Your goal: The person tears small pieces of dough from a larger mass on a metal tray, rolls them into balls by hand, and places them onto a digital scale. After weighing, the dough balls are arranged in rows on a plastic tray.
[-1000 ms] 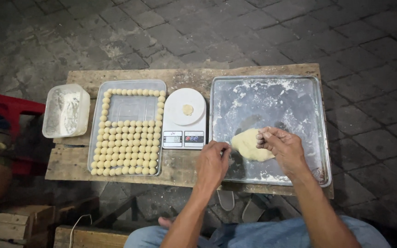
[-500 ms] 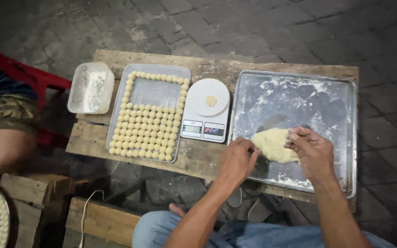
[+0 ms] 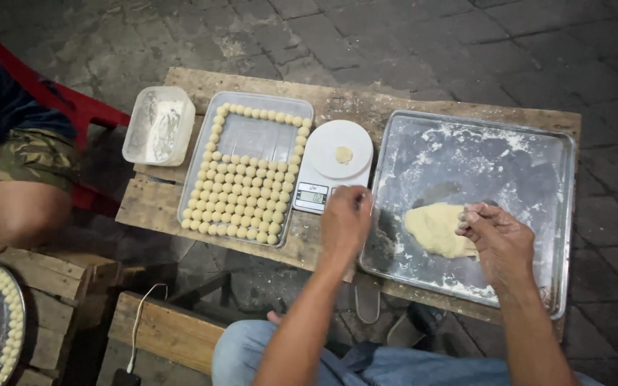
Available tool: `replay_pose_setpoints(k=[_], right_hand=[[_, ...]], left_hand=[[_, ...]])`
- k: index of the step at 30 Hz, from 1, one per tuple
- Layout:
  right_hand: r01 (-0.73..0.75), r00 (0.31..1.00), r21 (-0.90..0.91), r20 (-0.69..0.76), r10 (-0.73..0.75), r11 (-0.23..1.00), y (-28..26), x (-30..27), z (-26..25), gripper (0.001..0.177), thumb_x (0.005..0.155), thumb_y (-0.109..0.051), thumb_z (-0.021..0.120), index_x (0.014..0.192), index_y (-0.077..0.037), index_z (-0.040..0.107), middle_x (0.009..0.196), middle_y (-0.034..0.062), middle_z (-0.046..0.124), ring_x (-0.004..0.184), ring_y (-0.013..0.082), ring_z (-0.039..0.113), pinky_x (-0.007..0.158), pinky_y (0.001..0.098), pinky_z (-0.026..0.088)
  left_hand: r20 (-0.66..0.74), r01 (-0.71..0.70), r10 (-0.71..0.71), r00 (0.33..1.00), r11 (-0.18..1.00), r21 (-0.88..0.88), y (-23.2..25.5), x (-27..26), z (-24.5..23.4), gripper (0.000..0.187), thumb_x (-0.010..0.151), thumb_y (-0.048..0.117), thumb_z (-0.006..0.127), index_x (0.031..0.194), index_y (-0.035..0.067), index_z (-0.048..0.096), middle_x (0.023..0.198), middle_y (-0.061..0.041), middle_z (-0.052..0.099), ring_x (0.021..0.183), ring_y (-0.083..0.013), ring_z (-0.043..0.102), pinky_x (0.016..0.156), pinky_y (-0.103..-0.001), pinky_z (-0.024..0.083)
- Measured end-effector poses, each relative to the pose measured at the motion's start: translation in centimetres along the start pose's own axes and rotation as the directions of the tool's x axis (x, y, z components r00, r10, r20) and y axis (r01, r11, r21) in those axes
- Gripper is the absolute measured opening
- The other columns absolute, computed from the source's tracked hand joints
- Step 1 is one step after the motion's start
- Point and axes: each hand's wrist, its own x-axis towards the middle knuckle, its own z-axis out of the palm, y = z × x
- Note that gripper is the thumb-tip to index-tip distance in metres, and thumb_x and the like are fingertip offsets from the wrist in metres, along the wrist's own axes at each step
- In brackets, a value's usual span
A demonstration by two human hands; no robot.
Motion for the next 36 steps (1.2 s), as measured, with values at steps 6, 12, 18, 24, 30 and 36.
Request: replay_pose_setpoints(k=[6, 12, 18, 24, 30, 36], right_hand=[[0.045, 0.998, 0.017, 0.031, -0.046, 0.999, 1.9, 1.4, -1.2, 0.023, 0.093, -0.007, 0.077, 0.111, 0.002, 0.068, 0.081, 0.0162, 0.071, 0.067, 0.0207, 0.074, 0.059, 0.0279, 0.061], [0.045, 0.999, -0.019, 0.008, -0.045, 0.999, 2.2, 1.4, -1.4, 0.023, 0.092, -0.007, 0.078, 0.110, 0.002, 0.067, 0.079, 0.0189, 0.069, 0.065, 0.0268, 0.073, 0.054, 0.0334, 0.061], [0.050, 0.999, -0.114, 0.016, -0.048, 0.992, -0.2, -0.4, 0.4, 0.027, 0.090, -0.009, 0.079, 0.110, 0.005, 0.068, 0.081, 0.0187, 0.070, 0.067, 0.0239, 0.073, 0.055, 0.0337, 0.062], [0.171, 0.984, -0.447, 0.125, -0.129, 0.878, -1.8, -2.7, 3.3, 0.039, 0.079, -0.005, 0.087, 0.116, 0.002, 0.075, 0.110, 0.0242, 0.076, 0.087, 0.0347, 0.077, 0.074, 0.0397, 0.063], [0.308, 0.940, -0.502, 0.289, -0.179, 0.808, 0.9, -2.3, 3.2, 0.029, 0.079, -0.009, 0.088, 0.106, -0.003, 0.081, 0.099, 0.0106, 0.081, 0.078, 0.0173, 0.077, 0.067, 0.0297, 0.066], [0.508, 0.859, -0.562, 0.273, -0.433, 0.653, 0.0, -3.1, 4.1, 0.023, 0.079, -0.007, 0.086, 0.098, 0.004, 0.078, 0.089, 0.0130, 0.079, 0.077, 0.0247, 0.080, 0.063, 0.0351, 0.069]], left_hand=[[-0.426, -0.180, 0.223, 0.877, 0.974, 0.139, -4.4, 5.3, -1.0, 0.029, 0.088, 0.017, 0.072, 0.112, 0.000, 0.074, 0.090, -0.018, 0.068, 0.083, -0.0392, 0.068, 0.078, -0.048, 0.055], [-0.408, -0.036, 0.263, 0.874, 0.874, 0.484, -5.9, 9.9, 0.5, 0.034, 0.089, 0.026, 0.076, 0.114, 0.003, 0.073, 0.095, -0.013, 0.060, 0.090, -0.0334, 0.064, 0.076, -0.046, 0.057], [-0.362, -0.077, 0.216, 0.907, 0.929, 0.362, -5.2, 9.8, 1.4, 0.017, 0.090, 0.012, 0.075, 0.106, 0.007, 0.075, 0.099, -0.009, 0.061, 0.094, -0.0279, 0.067, 0.076, -0.037, 0.058], [0.050, -0.089, 0.104, 0.993, 0.964, -0.252, 1.9, -0.1, 1.6, 0.017, 0.093, 0.008, 0.066, 0.108, 0.002, 0.073, 0.092, -0.017, 0.073, 0.088, -0.0334, 0.073, 0.077, -0.042, 0.057], [0.197, 0.033, 0.031, 0.980, 0.949, -0.313, 3.7, -4.2, 2.1, 0.019, 0.090, 0.010, 0.072, 0.107, 0.006, 0.078, 0.094, -0.016, 0.078, 0.090, -0.0298, 0.076, 0.076, -0.040, 0.059], [0.296, 0.317, -0.181, 0.938, 0.792, -0.522, 0.8, -2.9, 5.2, 0.026, 0.087, 0.014, 0.080, 0.111, 0.004, 0.081, 0.087, -0.011, 0.078, 0.081, -0.0188, 0.075, 0.067, -0.032, 0.060]])
